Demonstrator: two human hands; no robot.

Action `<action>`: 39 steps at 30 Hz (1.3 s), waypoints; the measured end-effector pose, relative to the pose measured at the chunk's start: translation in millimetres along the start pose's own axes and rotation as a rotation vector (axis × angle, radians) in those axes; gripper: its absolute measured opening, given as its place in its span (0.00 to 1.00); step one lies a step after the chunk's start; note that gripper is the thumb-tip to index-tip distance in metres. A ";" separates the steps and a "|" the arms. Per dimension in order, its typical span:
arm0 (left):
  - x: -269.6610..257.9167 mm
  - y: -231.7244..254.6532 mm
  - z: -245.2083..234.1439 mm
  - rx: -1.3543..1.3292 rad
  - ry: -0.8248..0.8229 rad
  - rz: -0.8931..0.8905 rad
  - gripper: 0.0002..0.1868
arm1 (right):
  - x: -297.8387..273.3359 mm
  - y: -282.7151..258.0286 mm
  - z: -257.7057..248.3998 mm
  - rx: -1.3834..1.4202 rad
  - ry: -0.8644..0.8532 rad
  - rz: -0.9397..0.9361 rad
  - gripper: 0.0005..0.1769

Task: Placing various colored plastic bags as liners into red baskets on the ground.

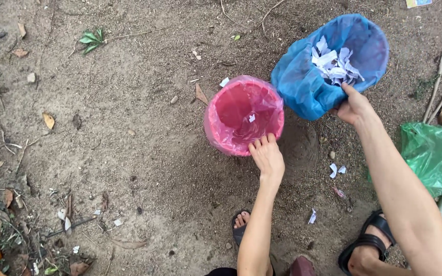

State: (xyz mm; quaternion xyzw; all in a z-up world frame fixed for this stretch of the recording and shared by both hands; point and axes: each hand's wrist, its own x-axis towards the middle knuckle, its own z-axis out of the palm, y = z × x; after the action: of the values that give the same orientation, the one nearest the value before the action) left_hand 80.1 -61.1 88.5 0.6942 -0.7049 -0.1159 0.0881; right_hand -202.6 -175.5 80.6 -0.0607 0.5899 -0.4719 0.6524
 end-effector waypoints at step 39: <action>-55.4 36.8 -32.4 -0.451 0.236 0.151 0.46 | -181.3 143.5 -133.9 -0.011 0.225 -0.122 0.33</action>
State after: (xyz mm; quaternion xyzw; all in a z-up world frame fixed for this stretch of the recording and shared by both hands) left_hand 55.3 -6.7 132.0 0.6111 -0.6960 -0.1815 0.3305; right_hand -209.7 91.6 78.8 -0.0467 0.6571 -0.5115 0.5518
